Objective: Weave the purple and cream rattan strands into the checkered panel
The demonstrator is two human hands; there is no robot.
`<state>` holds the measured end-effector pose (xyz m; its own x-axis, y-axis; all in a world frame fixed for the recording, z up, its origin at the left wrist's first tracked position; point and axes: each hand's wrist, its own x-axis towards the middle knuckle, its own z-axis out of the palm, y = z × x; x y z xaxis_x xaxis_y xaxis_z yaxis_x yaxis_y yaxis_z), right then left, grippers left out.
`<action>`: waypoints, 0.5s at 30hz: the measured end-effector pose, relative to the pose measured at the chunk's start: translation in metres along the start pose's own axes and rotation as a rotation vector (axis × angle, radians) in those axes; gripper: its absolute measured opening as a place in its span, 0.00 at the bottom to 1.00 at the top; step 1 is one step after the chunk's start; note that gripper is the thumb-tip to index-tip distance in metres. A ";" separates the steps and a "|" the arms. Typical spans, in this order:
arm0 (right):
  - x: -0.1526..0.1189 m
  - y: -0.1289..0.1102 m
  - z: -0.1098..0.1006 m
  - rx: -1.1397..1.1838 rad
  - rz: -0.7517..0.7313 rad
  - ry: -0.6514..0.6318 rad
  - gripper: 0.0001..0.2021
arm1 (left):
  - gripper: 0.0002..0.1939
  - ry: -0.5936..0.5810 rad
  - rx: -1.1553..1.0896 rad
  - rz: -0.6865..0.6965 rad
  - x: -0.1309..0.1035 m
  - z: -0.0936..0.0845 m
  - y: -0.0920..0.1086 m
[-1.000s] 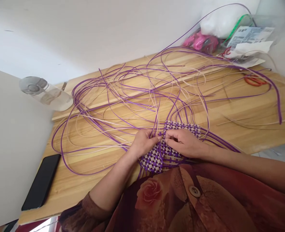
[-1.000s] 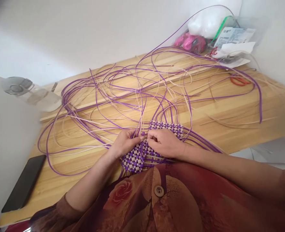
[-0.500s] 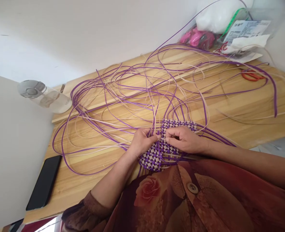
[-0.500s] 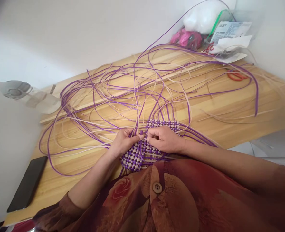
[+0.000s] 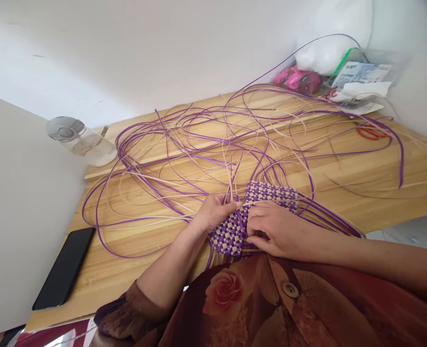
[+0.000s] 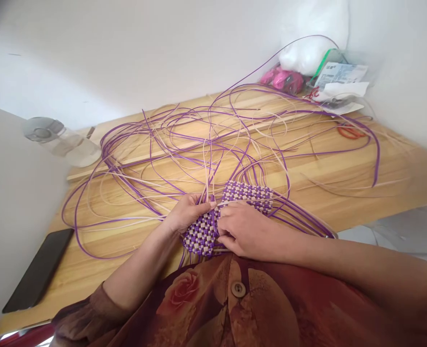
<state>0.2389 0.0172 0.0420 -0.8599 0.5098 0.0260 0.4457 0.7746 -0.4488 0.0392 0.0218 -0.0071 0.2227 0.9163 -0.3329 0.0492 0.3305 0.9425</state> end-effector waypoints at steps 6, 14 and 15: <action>0.001 0.003 -0.023 -0.017 0.139 0.065 0.06 | 0.16 0.017 0.142 0.012 0.001 -0.004 0.002; 0.035 0.045 -0.026 -0.046 0.011 0.008 0.08 | 0.17 -0.067 -0.014 -0.021 0.001 -0.005 -0.004; 0.039 0.047 -0.024 -0.017 0.039 -0.003 0.08 | 0.17 -0.082 -0.038 -0.014 0.001 -0.005 -0.004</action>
<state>0.2320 0.0828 0.0432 -0.8424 0.5387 0.0057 0.4832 0.7602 -0.4344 0.0347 0.0225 -0.0118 0.3012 0.8904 -0.3413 0.0160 0.3532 0.9354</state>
